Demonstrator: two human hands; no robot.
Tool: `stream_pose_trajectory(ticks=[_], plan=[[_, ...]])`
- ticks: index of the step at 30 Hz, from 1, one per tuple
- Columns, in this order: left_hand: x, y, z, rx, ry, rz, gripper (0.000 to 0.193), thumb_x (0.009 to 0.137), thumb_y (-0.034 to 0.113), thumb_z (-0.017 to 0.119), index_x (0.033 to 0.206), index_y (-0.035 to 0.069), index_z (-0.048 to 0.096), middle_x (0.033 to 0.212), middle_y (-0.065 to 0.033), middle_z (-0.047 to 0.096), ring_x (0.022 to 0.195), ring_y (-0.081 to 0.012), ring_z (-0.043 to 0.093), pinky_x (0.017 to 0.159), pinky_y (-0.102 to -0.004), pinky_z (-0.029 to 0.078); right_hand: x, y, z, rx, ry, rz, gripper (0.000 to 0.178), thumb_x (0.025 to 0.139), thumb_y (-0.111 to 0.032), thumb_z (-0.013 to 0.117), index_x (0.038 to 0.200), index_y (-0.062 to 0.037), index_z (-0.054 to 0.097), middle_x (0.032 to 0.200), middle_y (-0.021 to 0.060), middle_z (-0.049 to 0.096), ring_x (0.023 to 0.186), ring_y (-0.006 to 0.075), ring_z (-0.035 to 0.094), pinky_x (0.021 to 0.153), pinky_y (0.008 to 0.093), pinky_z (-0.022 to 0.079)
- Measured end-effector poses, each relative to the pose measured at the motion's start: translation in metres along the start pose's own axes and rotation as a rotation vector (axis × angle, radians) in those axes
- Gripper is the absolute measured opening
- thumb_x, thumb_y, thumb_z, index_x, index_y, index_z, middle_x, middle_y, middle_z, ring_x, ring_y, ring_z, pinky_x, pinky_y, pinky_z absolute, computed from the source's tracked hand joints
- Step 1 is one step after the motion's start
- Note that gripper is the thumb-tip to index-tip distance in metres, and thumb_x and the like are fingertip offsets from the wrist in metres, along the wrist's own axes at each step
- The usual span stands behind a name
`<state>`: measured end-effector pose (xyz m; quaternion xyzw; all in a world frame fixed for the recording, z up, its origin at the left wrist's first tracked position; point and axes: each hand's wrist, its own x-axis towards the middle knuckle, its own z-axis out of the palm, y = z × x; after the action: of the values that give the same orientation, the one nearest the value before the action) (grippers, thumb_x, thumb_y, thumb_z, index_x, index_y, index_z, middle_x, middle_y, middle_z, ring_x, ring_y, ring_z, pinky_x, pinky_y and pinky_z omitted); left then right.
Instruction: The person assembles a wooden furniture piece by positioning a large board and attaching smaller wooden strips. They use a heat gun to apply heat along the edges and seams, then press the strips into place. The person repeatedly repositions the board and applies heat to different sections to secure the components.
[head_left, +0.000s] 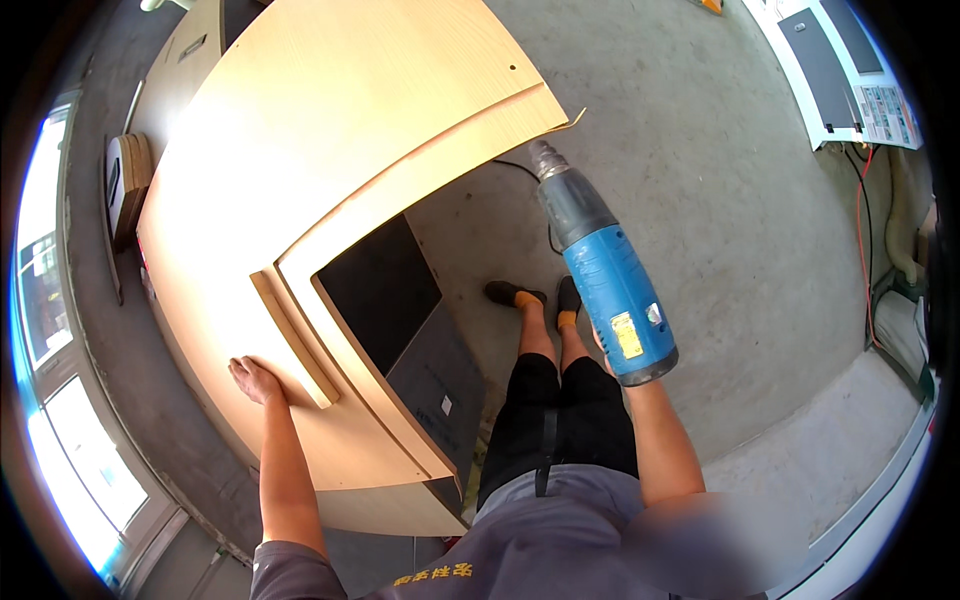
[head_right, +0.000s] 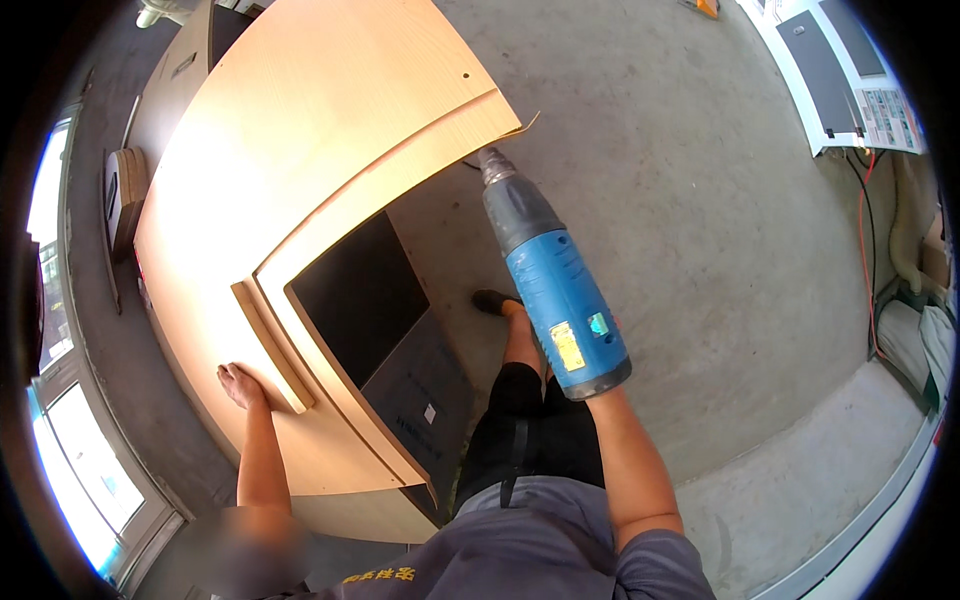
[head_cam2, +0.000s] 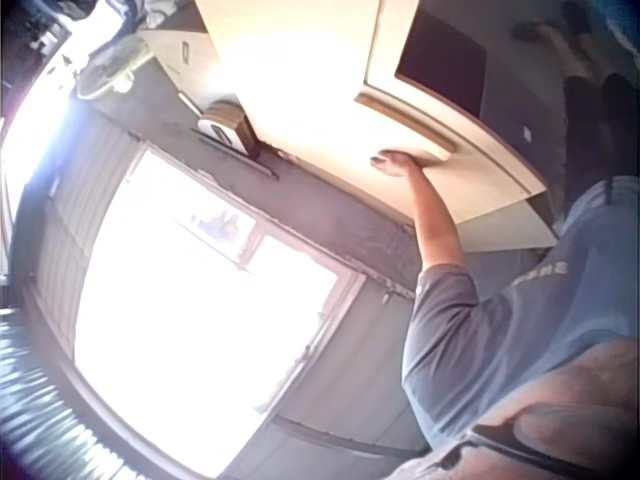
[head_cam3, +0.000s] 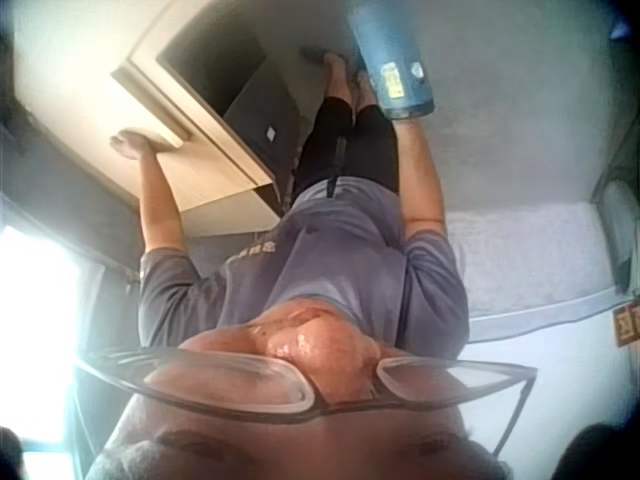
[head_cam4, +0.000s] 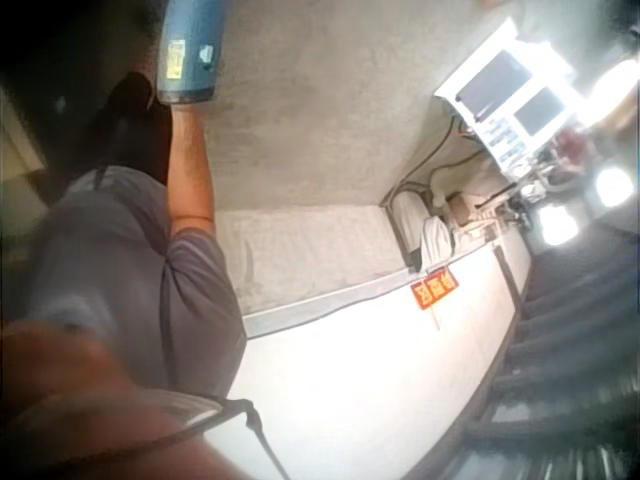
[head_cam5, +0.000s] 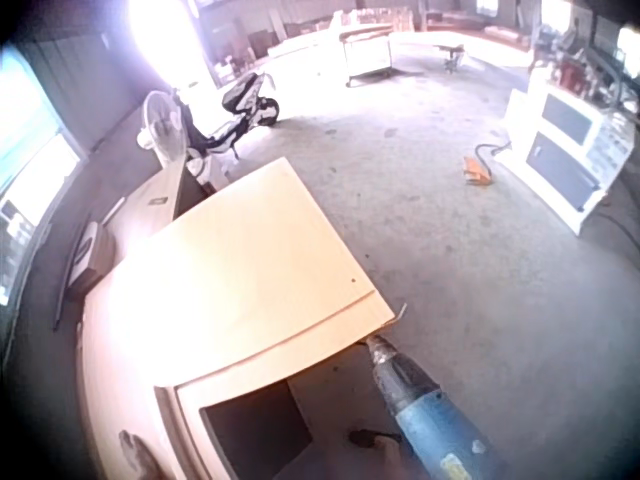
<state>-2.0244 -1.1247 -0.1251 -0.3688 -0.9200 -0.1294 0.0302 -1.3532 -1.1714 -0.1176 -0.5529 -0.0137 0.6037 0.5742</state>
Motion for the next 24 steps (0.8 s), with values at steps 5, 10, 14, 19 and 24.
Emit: stream_pose_trajectory(ticks=[5, 10, 14, 19, 24], plan=[[0.002, 0.002, 0.0, -0.008, -0.008, -0.004, 0.065, 0.102, 0.042, 0.036, 0.146, -0.005, 0.04, 0.155, -0.0206, 0.037, 0.144, -0.0343, 0.031, 0.119, -0.0418, 0.023, 0.009, 0.003, -0.017, -0.513, -0.184, -0.446, 0.032, 0.102, -0.026, 0.053, 0.125, -0.0035, 0.055, 0.115, 0.0134, 0.064, 0.098, 0.0229, 0.066, 0.082, 0.0328, 0.057], [-0.003, 0.002, -0.003, 0.001, -0.018, -0.015, 0.065, 0.102, 0.043, 0.035, 0.147, -0.005, 0.04, 0.156, -0.0202, 0.036, 0.145, -0.0337, 0.031, 0.12, -0.0411, 0.023, 0.0, -0.019, 0.008, -0.707, -0.182, -0.654, 0.008, 0.095, -0.004, 0.06, 0.102, -0.002, 0.062, 0.093, 0.0075, 0.064, 0.084, 0.0179, 0.063, 0.07, 0.0302, 0.051], [-0.003, 0.008, -0.002, -0.006, -0.019, -0.023, 0.065, 0.102, 0.043, 0.036, 0.147, -0.004, 0.04, 0.156, -0.0202, 0.036, 0.145, -0.0337, 0.031, 0.12, -0.0411, 0.023, 0.002, -0.01, -0.008, -0.659, -0.093, -0.422, 0.004, 0.095, -0.005, 0.059, 0.098, -0.0023, 0.06, 0.09, 0.0063, 0.062, 0.079, 0.0159, 0.06, 0.067, 0.0304, 0.049], [-0.003, 0.004, -0.002, 0.007, -0.006, -0.016, 0.065, 0.102, 0.043, 0.036, 0.147, -0.004, 0.04, 0.155, -0.0203, 0.037, 0.144, -0.034, 0.031, 0.12, -0.0416, 0.023, -0.002, -0.028, 0.02, -0.771, -0.167, -0.697, 0.005, 0.095, -0.007, 0.059, 0.097, -0.0026, 0.06, 0.088, 0.0057, 0.062, 0.077, 0.0153, 0.059, 0.069, 0.0305, 0.049], [0.002, 0.0, 0.0, 0.013, -0.013, -0.006, 0.065, 0.102, 0.042, 0.037, 0.146, -0.005, 0.041, 0.155, -0.0206, 0.037, 0.144, -0.0343, 0.032, 0.12, -0.0418, 0.023, -0.004, -0.018, -0.001, 0.051, -0.084, 0.05, 0.008, 0.096, -0.008, 0.06, 0.103, -0.0042, 0.062, 0.092, 0.0061, 0.064, 0.084, 0.0176, 0.063, 0.073, 0.0304, 0.052]])
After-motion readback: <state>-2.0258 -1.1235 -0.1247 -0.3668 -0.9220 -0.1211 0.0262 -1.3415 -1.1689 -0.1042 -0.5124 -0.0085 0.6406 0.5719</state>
